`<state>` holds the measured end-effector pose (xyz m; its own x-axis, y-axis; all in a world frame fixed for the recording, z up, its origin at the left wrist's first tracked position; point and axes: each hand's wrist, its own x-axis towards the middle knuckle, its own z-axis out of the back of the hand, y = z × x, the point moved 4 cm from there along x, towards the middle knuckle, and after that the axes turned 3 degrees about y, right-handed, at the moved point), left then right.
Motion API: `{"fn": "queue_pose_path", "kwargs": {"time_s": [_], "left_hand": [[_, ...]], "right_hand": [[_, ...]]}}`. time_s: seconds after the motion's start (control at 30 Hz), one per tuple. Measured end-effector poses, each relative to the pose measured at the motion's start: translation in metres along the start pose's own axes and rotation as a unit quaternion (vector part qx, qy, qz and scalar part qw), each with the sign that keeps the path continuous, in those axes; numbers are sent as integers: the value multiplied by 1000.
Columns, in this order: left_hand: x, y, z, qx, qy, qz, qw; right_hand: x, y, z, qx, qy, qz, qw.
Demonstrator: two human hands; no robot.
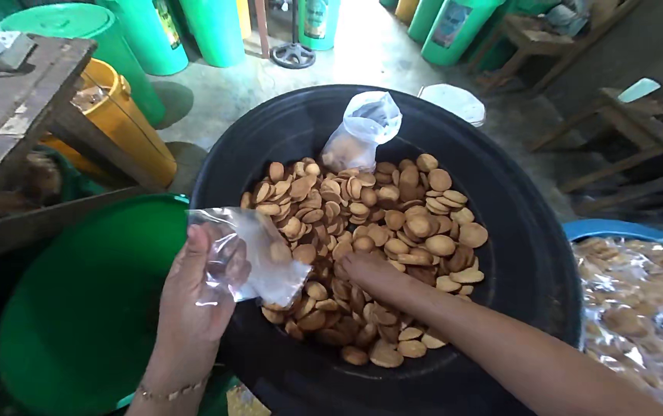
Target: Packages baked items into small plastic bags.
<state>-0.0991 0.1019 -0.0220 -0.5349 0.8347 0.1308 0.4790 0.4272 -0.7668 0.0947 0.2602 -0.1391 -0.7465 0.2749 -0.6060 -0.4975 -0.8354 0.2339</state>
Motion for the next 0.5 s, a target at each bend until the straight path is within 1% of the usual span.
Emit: {"fn": "queue_pose_path", "kwargs": {"time_s": [0.03,0.07,0.1,0.13,0.17,0.23,0.3,0.4,0.43,0.5], "left_hand": [[5,3,3,-48,5,-2,999],[8,6,6,-88,8,-3,996],[10,11,8,-120,9,-3,993],[11,15,10,-139,9,-2,990],[12,18,11,-146,5,-2,989],[13,18,11,-129,-20,-5,991],[14,17,10,-120,-53,0,991],[13,17,11,-155,-97,0,983],[13,16,11,-160,-102,-4,982],[13,15,11,-173,-88,-11,981]], "right_hand": [[0,0,3,-15,2,17,1000],[0,1,6,-32,-21,59,998],[1,2,7,-49,-70,124,989],[2,3,10,-67,-126,191,971],[5,5,14,-76,-173,248,950],[13,9,26,-72,-216,309,923],[24,12,37,-76,-209,331,917],[40,23,46,-102,-160,355,915],[44,27,49,-103,-144,353,919],[47,35,59,-57,-89,321,941]]}}
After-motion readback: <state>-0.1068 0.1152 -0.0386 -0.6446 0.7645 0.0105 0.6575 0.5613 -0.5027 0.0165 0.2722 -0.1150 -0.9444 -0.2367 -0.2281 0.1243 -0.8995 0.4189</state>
